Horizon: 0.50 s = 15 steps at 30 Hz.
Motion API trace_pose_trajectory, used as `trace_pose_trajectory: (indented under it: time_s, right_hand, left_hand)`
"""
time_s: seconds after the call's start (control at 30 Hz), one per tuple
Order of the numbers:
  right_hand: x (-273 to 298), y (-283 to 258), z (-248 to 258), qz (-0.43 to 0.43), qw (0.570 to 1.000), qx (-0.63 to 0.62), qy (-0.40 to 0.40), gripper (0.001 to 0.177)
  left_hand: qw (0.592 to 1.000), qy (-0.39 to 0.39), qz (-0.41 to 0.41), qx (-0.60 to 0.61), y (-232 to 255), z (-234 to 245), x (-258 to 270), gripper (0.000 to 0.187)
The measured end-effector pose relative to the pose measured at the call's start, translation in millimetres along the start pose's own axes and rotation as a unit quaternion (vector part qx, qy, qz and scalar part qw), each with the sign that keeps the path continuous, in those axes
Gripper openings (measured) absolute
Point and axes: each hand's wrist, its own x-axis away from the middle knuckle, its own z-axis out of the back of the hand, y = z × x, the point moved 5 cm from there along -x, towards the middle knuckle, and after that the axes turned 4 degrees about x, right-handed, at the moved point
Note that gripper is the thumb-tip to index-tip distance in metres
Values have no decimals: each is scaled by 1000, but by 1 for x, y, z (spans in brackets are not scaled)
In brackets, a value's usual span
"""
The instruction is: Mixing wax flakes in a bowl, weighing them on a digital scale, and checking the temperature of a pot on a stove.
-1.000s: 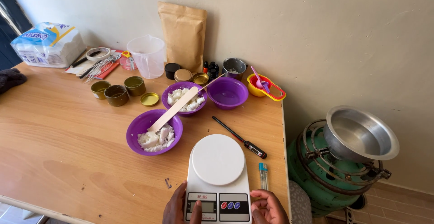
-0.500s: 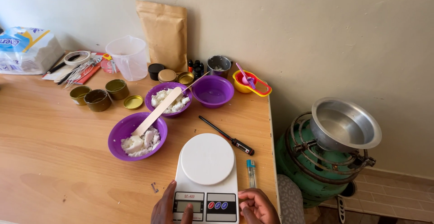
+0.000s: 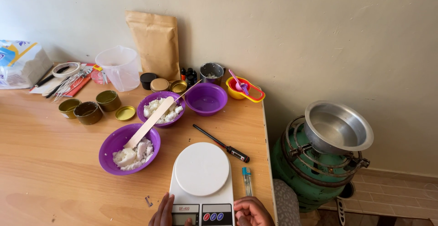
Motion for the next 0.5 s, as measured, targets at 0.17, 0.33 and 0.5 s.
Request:
trace_pose_trajectory:
  time_s: [0.17,0.33,0.5]
  right_hand:
    - [-1,4,2,8,1000,13,21,14]
    - [-7,12,5,18,999,-10,47,15]
    - [-23,16,12,-104,987,-108,54,17]
  left_hand:
    - [1000,-6,-1,13,-26,-13,15,71]
    - [989,-124,-17,80,-114,-57,43,38]
    - [948,-128,236,171,1,11,-60,63]
